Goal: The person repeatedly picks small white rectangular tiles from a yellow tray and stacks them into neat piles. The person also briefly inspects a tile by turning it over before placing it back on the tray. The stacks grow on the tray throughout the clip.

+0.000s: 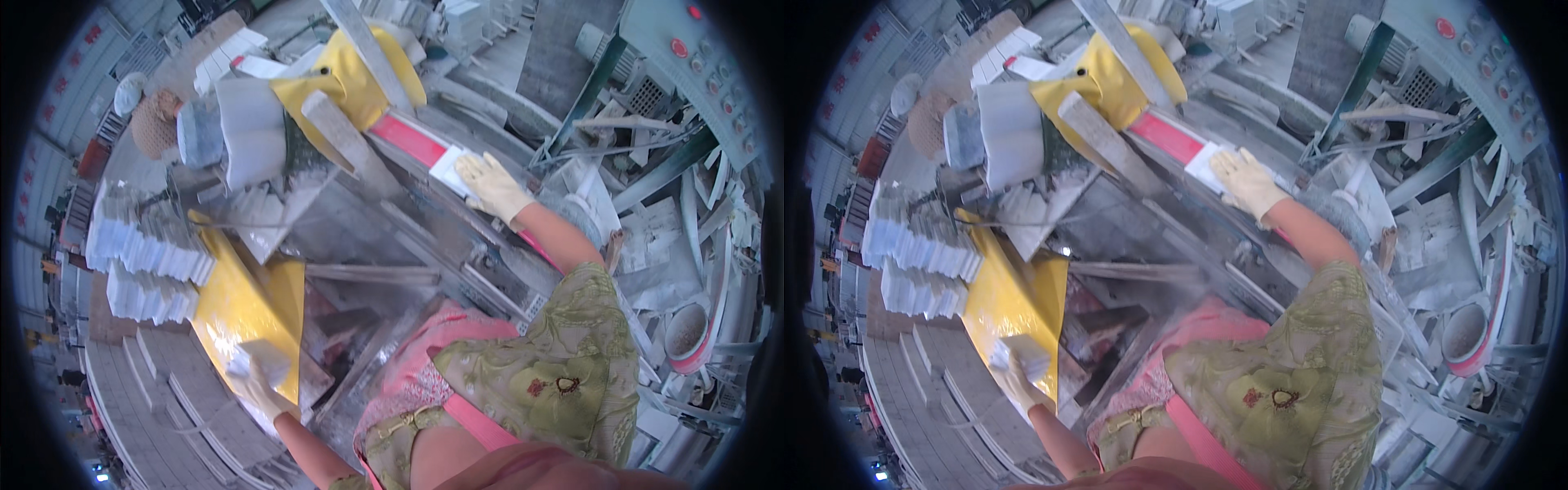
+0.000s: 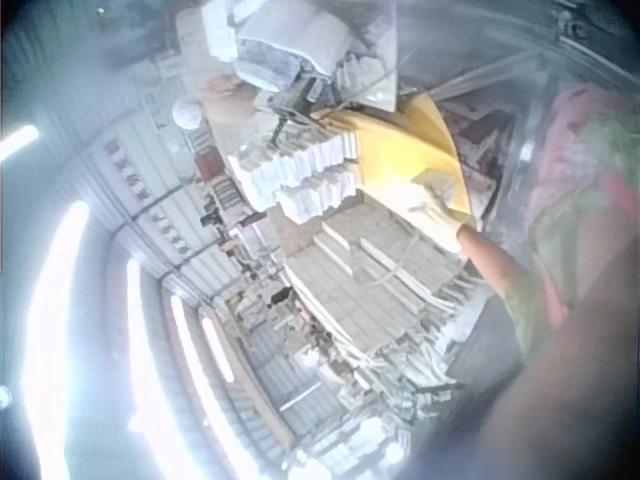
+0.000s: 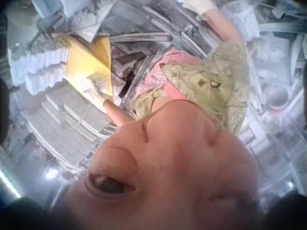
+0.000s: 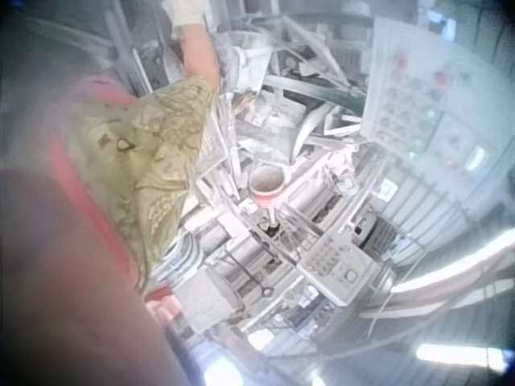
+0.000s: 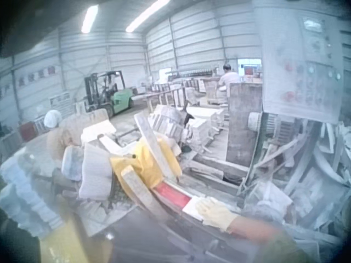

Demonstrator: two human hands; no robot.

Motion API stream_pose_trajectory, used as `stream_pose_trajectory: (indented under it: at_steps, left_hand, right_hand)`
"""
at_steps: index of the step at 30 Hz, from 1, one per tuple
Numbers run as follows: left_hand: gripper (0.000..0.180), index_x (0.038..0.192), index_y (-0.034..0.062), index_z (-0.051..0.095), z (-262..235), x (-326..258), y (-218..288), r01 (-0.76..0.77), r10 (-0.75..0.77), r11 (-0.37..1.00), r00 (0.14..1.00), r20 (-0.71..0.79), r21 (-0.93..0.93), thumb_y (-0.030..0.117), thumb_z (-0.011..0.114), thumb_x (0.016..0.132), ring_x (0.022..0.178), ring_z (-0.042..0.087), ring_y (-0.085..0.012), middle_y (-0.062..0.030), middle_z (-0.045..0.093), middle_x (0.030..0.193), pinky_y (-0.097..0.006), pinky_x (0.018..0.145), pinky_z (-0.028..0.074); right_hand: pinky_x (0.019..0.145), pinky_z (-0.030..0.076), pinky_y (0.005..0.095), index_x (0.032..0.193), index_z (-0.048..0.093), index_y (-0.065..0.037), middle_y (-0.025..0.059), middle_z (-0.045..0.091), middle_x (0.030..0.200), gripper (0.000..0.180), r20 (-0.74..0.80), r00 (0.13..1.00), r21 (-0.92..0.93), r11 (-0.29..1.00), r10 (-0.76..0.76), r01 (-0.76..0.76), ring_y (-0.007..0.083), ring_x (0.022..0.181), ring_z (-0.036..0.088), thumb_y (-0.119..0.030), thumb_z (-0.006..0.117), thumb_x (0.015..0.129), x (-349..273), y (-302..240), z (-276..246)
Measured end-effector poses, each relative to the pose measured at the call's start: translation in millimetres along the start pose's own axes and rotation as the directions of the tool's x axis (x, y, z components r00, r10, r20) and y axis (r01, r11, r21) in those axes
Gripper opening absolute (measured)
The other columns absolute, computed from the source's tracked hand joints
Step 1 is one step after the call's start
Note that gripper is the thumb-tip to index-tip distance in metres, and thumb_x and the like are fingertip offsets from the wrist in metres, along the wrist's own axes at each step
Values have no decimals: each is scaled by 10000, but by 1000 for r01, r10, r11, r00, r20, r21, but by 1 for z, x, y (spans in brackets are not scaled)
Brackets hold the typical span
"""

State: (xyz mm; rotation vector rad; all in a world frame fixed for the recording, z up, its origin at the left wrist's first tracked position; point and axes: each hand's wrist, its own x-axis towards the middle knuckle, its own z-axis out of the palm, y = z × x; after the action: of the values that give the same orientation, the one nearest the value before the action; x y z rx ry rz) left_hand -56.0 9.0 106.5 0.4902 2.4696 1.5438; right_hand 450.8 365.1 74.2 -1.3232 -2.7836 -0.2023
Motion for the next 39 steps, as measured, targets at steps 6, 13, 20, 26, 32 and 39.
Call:
stream_pose_trajectory:
  at_steps: [6,13,20,26,32,39]
  left_hand:
    - [1094,1563,-59,233,-4,10,-22,-14,21,992,998,-52,128,479,798,796,1436,394,-324,-237,364,1573,-365,1183,309]
    - [1066,1562,-47,245,-9,25,-36,34,15,883,995,-101,469,490,777,810,1426,402,-368,-262,374,1559,-381,1180,322]
    - [1081,1480,-3,444,-7,41,-54,-79,159,715,986,-50,695,711,702,710,1361,481,-356,-241,527,1441,-436,1150,358]
    - [1162,1494,-99,329,-5,14,-2,104,-68,771,994,-81,629,653,758,717,1297,538,-393,-287,536,1403,-435,1070,446]
    - [997,1442,-73,389,-10,5,16,88,-64,833,996,-63,546,599,732,791,1200,598,-397,-281,598,1287,-436,982,504]
    - [772,1410,-51,439,-6,8,0,22,38,853,994,-105,521,490,648,901,1201,597,-395,-271,604,1294,-437,998,490]
  right_hand:
    - [1219,249,481,1539,278,15,180,355,1586,844,94,995,-184,983,45,-27,291,1487,317,-254,698,858,18,-4,24]
    - [1015,481,485,1438,416,-5,243,491,1451,647,-24,990,-1,990,139,-139,365,1252,574,-225,630,869,42,-12,20]
    - [728,559,460,956,732,21,175,742,825,381,86,948,569,766,306,-299,345,776,735,-342,700,846,98,-47,-51]
    - [810,502,293,1158,699,20,84,726,975,498,197,979,979,-42,-42,-199,149,867,660,-430,615,961,110,-254,-40]
    - [894,466,339,1223,605,-11,123,672,1069,438,175,983,961,-210,-51,-182,207,983,614,-311,694,917,74,-445,-38]
    - [764,534,385,1179,606,-10,142,695,1015,524,108,962,994,-1,-251,-112,268,858,671,-405,749,865,91,-514,-10]
